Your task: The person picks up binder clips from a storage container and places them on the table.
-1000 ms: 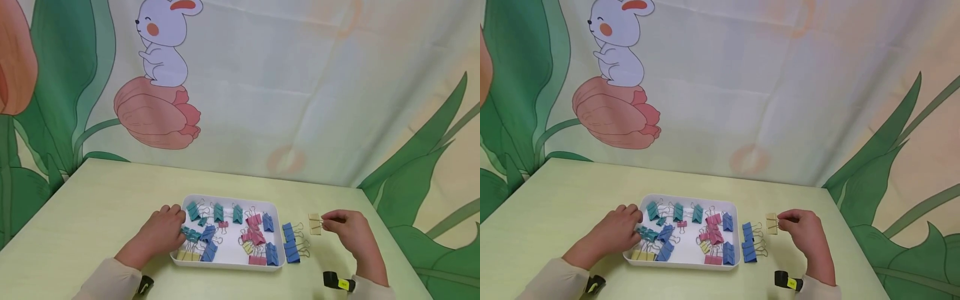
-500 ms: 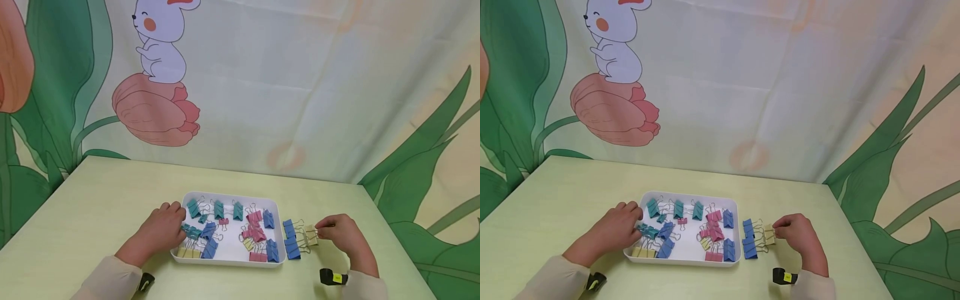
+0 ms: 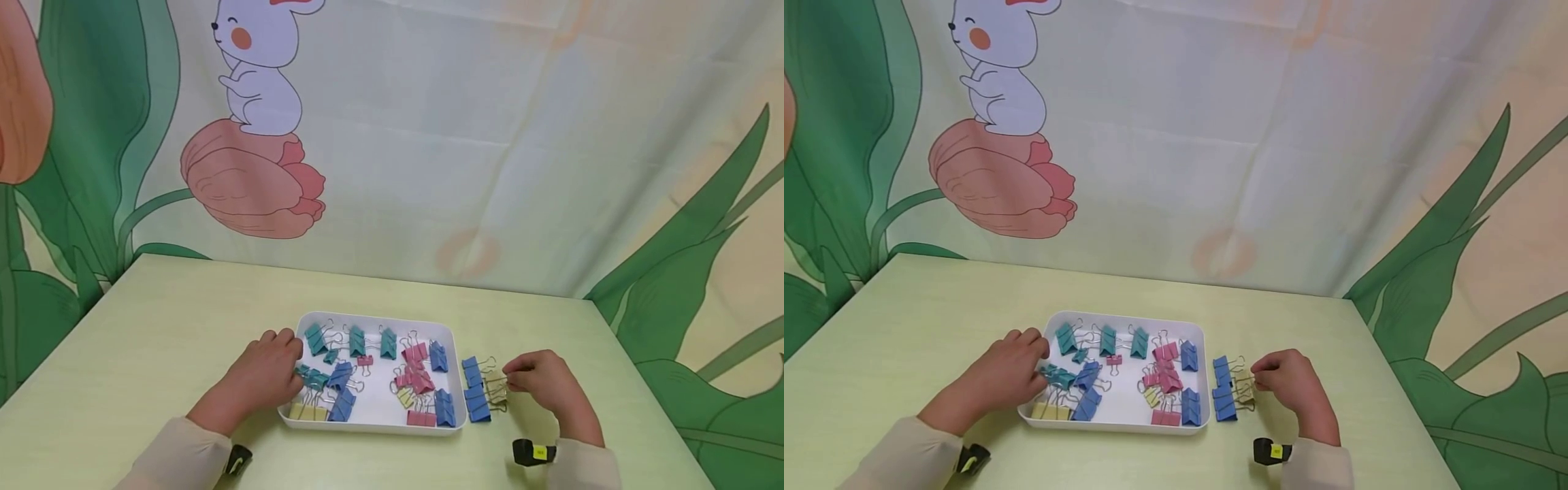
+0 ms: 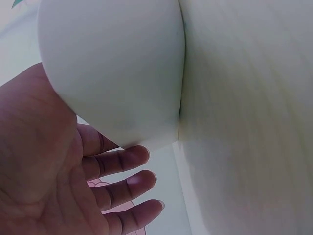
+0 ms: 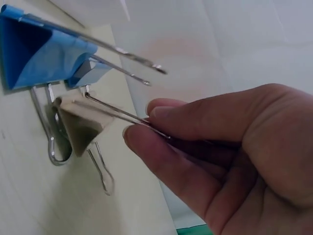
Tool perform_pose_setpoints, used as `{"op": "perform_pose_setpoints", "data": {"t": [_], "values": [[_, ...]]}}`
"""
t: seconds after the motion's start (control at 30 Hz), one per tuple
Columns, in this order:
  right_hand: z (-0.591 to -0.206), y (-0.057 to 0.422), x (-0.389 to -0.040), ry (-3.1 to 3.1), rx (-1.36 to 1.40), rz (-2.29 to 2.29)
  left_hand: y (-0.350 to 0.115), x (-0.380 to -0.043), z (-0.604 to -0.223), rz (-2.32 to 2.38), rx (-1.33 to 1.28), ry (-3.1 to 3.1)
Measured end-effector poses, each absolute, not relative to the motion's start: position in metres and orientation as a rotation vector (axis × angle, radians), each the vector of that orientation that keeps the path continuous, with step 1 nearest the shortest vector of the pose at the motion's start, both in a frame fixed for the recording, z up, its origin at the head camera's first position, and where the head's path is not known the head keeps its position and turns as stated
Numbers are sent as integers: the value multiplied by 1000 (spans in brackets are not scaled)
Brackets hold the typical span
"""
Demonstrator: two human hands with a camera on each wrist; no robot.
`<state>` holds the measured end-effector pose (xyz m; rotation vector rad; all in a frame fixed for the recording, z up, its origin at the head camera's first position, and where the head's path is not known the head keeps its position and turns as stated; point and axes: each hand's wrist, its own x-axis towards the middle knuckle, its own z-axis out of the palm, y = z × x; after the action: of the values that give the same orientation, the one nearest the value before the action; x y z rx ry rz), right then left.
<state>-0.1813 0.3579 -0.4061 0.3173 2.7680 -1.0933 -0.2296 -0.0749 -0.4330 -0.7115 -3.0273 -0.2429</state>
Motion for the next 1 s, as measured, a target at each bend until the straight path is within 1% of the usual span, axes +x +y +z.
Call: {"op": "perform_pose_setpoints", "data": {"t": [0.3, 0.67, 1.0], "values": [[-408, 358, -182, 2758, 372, -1072, -75, -228, -432, -268, -713, -3034], [-408, 359, -181, 2763, 340, -1077, -75, -228, -431, -261, -715, -3036], [-396, 366, -174, 2917, 333, -868, -75, -230, -434, -272, -703, -3048]]}}
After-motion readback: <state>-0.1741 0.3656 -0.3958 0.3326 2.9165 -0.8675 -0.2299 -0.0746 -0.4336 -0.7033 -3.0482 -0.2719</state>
